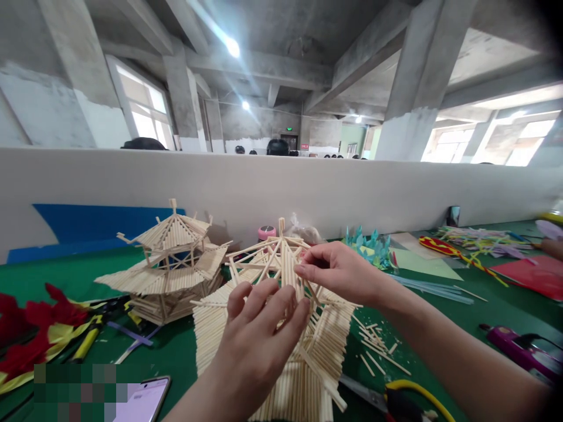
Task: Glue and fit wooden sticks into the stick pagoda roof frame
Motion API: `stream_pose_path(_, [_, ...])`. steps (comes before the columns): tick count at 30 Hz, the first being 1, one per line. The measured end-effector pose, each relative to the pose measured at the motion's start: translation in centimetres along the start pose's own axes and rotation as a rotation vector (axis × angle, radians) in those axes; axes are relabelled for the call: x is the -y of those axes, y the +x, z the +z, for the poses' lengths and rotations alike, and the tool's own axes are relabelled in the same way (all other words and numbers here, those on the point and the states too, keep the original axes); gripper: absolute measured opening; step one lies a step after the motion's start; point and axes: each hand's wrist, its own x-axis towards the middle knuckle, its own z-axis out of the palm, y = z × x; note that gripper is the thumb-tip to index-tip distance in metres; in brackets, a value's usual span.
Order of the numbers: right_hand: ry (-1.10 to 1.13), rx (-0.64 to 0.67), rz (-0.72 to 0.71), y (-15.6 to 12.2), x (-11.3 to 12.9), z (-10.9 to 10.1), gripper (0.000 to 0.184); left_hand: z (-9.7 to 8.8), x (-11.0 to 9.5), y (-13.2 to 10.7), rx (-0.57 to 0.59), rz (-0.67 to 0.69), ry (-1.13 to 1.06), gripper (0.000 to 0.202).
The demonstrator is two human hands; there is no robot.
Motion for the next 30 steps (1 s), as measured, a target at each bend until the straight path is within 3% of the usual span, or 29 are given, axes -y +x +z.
stream_pose_path(7, [0.055, -0.025, 0.021, 0.0, 0.3, 0.2, 0.017, -0.1, -0.1, -0.1, -0.029, 0.107, 0.059, 0.024])
stream_pose_path(17, [0.229, -0.141, -0.048, -0.4, -1.0, 1.3, 0.009, -0.5, -0.1, 0.1, 0.014, 0.185, 0.084, 0.031])
stream_pose_path(25, [-0.163, -0.197, -0.081, -1.5, 0.0, 1.2, 0.016, -0.5, -0.3, 0.0, -0.016, 0.19, 0.116, 0.03])
stream_pose_path(30, [-0.22, -0.149, -0.048, -1.6, 0.2, 1.3, 0.02, -0.3, -0.3, -0.1, 0.01, 0.145, 0.083, 0.029])
